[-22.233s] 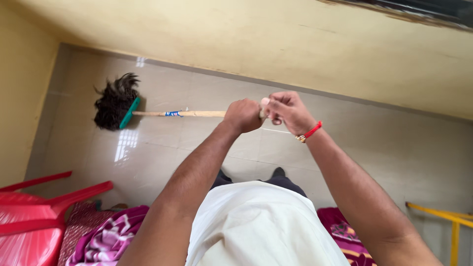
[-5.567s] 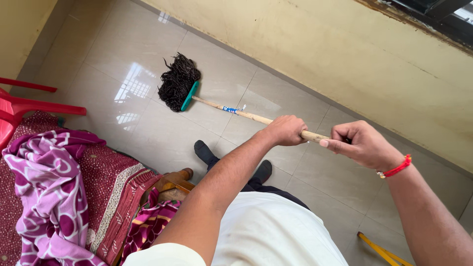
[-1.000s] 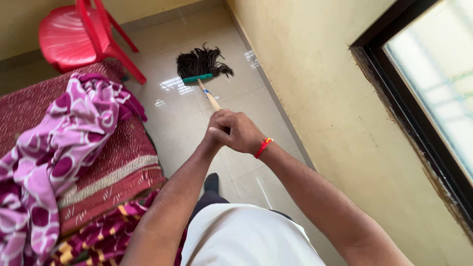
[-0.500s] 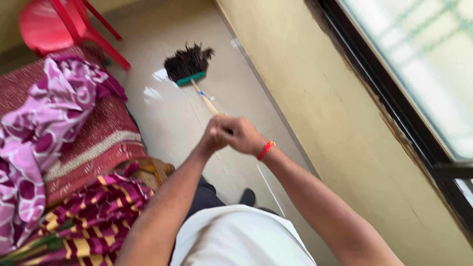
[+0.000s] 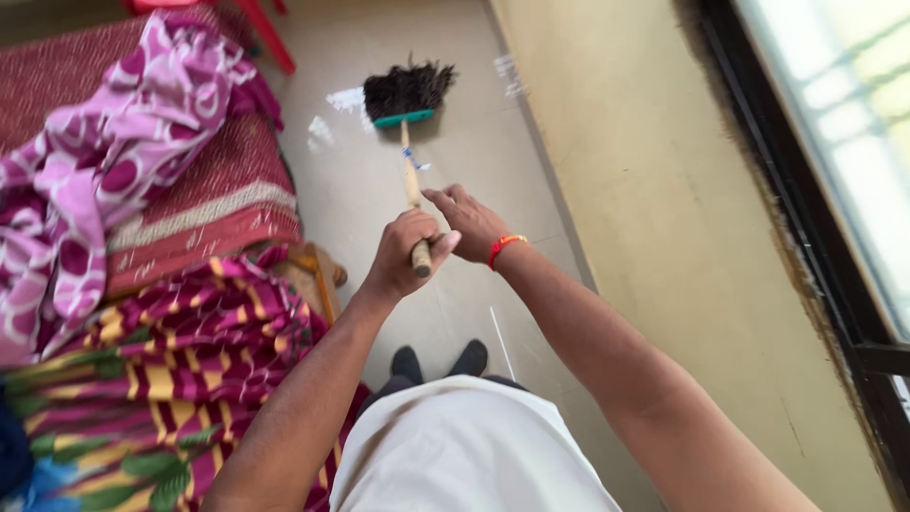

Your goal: The person mops a tiled floor using a string mop, moving it back and forth across the surface. The camera is mounted on the person's head, providing a first-person view of the cleaning process.

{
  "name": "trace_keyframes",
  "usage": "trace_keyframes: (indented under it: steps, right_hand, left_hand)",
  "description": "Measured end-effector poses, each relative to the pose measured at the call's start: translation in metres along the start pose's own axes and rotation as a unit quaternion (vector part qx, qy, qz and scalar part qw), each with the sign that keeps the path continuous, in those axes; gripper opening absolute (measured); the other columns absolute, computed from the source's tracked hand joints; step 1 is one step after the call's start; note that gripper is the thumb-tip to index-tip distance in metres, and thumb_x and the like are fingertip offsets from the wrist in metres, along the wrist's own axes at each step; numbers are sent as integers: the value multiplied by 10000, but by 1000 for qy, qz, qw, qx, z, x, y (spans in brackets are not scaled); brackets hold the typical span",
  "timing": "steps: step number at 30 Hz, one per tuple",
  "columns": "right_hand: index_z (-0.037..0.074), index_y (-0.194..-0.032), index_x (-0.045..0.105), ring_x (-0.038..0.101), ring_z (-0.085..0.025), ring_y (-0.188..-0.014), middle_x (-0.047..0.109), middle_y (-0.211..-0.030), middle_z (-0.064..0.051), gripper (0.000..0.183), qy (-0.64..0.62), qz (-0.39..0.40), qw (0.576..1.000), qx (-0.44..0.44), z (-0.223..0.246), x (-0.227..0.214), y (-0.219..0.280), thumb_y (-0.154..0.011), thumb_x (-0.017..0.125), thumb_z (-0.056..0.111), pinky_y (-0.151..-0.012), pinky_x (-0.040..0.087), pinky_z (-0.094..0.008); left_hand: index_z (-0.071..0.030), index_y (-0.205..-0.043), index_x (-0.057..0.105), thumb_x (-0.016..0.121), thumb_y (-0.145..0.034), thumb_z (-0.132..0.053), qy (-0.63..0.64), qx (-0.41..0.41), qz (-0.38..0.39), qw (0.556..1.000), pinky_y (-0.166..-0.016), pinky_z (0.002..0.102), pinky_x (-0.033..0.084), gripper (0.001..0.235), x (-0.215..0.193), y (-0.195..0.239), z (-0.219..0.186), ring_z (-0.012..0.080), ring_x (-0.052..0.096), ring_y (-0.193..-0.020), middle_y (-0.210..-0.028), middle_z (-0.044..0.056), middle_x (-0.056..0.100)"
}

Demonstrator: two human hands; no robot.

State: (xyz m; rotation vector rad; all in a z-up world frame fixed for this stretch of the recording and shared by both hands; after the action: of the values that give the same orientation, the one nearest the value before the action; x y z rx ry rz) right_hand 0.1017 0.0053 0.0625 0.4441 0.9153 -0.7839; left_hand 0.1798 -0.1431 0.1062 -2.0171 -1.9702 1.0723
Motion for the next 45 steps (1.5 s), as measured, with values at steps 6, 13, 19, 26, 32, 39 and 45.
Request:
trace_keyframes:
  steps: [6,13,19,26,32,39,45]
  right_hand:
    - [147,-1195,669,645,-325,-1114,626,-1197,-135,333,-30,74,996,-34,22,49,-31,-863,657,134,-952,529,-404]
    - [125,-920,703,676,-304,-939,645,-945,-108,70,81,160,981,-70,29,91,-40,-887,667,175,-801,556,-422]
    - [124,-937,708,683,-319,-938,638,-980,-125,91,117,159,975,-98,21,114,-57,-864,660,144,-800,562,-418]
    - [139,-940,730,683,-303,-978,649,-992,-100,95,94,175,980,-32,5,106,-113,-879,660,158,-838,551,-419]
    - [145,-937,746,677,-303,-1010,649,-1016,-99,109,93,161,982,-27,-47,96,-174,-884,653,166,-857,544,-414]
    - [135,-907,762,663,-312,-1046,657,-1005,-120,125,75,139,987,-38,-108,57,-273,-836,682,198,-881,534,-421]
    - [118,-925,755,666,-284,-1038,661,-999,-112,112,73,157,985,-22,-141,17,-355,-862,700,192,-899,535,-404]
  left_hand:
    - [-41,-631,482,772,-873,-127,43,13,42,998,-620,436,433,387,-30,19,-33,314,524,-625,-624,117,522]
    - [-52,-637,528,731,-853,-101,55,-7,103,993,-628,427,439,301,-43,45,-20,305,531,-625,-619,105,523]
    - [-59,-624,525,738,-855,-109,67,28,147,986,-631,432,434,318,-56,48,5,311,528,-629,-615,112,526]
    - [-71,-660,579,715,-864,-109,78,-6,155,985,-646,424,446,249,-73,12,42,302,553,-629,-633,97,562]
    - [-58,-656,558,720,-844,-106,52,14,162,985,-682,439,460,253,-60,-45,93,321,567,-666,-654,109,561]
    - [-53,-680,554,724,-838,-91,31,11,159,987,-666,455,454,236,-51,-145,164,338,561,-687,-682,116,564]
    - [-40,-636,502,733,-832,-53,9,-26,153,988,-607,436,438,303,-47,-224,220,299,520,-638,-629,96,537]
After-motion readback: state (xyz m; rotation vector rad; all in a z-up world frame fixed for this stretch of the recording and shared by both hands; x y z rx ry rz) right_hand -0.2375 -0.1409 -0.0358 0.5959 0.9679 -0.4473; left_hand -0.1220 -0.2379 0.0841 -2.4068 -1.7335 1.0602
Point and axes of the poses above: each hand's wrist, its own y-axis away from the middle knuckle, its own x-axis out of the palm, z = x × y, the point moved 2 cm from there along -y, towards the middle knuckle
